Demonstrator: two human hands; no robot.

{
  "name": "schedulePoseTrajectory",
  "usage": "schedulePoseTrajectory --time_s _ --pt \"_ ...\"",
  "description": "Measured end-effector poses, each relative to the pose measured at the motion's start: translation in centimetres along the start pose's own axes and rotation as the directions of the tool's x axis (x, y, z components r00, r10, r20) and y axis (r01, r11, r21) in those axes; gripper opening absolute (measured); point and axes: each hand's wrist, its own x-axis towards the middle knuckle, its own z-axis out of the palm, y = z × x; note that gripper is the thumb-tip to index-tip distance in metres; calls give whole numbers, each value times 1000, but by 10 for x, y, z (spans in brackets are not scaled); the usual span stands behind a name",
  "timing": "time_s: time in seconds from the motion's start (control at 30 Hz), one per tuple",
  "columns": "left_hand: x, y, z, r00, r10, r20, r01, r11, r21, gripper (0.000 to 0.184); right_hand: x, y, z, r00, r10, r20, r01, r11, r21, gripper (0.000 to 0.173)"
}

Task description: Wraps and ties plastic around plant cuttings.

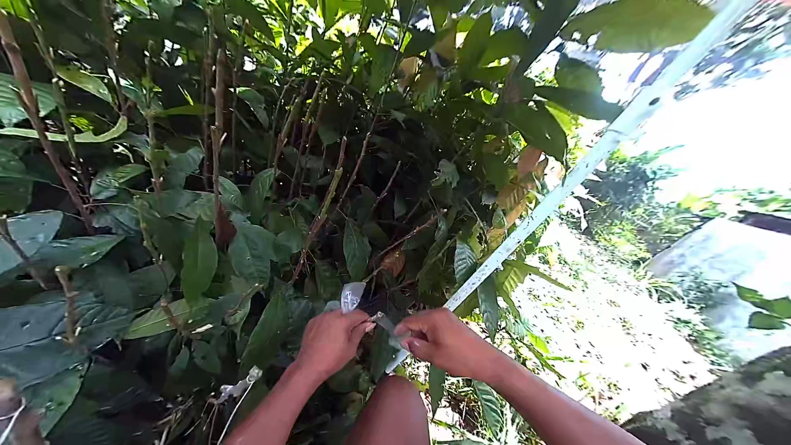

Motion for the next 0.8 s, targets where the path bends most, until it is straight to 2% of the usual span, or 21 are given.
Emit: schedulePoseTrajectory --time_s 0.07,0.13,0.2,0.27,0.33,0.37,0.43,0.47,0.5,0.53,0.6,0.63,0.73,0.8 --pt "3 0 -3 1000 -22 6 22 999 -29 32 -17 -17 -2 997 -71 -4 72 994 84 39" --pt "5 11 -3 991 -43 124 46 999 -22 31 -16 -35 -4 987 -151 -56 152 988 19 52" --pt "5 21 2 976 -24 217 21 1000 17 32 8 -34 -13 969 -209 -135 187 969 -162 43" --pt "-1 24 1 965 -12 261 6 1000 24 32 40 -1 -12 973 -164 -163 132 973 -191 26" --pt "-4 14 -9 984 -43 173 48 999 -20 31 50 21 12 990 -60 -128 42 989 -141 28" --pt "-1 6 -15 995 -55 84 59 997 -48 29 46 10 28 993 -53 -102 35 985 -169 30" --pt "1 0 -18 998 -51 -31 48 995 -88 25 34 -26 44 974 -178 -137 122 931 -343 23" --pt "0 1 -14 998 -30 -46 25 995 -94 24 35 -37 39 952 -233 -196 134 899 -418 19" --pt "-3 5 -9 999 -15 -33 12 996 -89 23 41 -37 26 949 -218 -229 98 892 -441 20" --pt "-6 6 -4 1000 -9 -9 8 997 -82 24 48 -28 14 968 -139 -210 38 904 -425 23" --pt "-10 -1 -4 999 -21 -34 17 994 -103 24 50 -7 22 990 -12 -141 -39 933 -359 28" --pt "-7 -7 -8 996 -23 -81 12 991 -132 23 45 -12 32 991 -21 -129 -24 940 -341 28" --pt "-1 -12 -4 983 3 -186 -50 967 -249 18 45 -33 38 952 -217 -214 126 920 -371 21" --pt "-5 -10 1 990 -55 -129 5 933 -359 17 64 -10 20 957 -210 -202 136 934 -330 23"
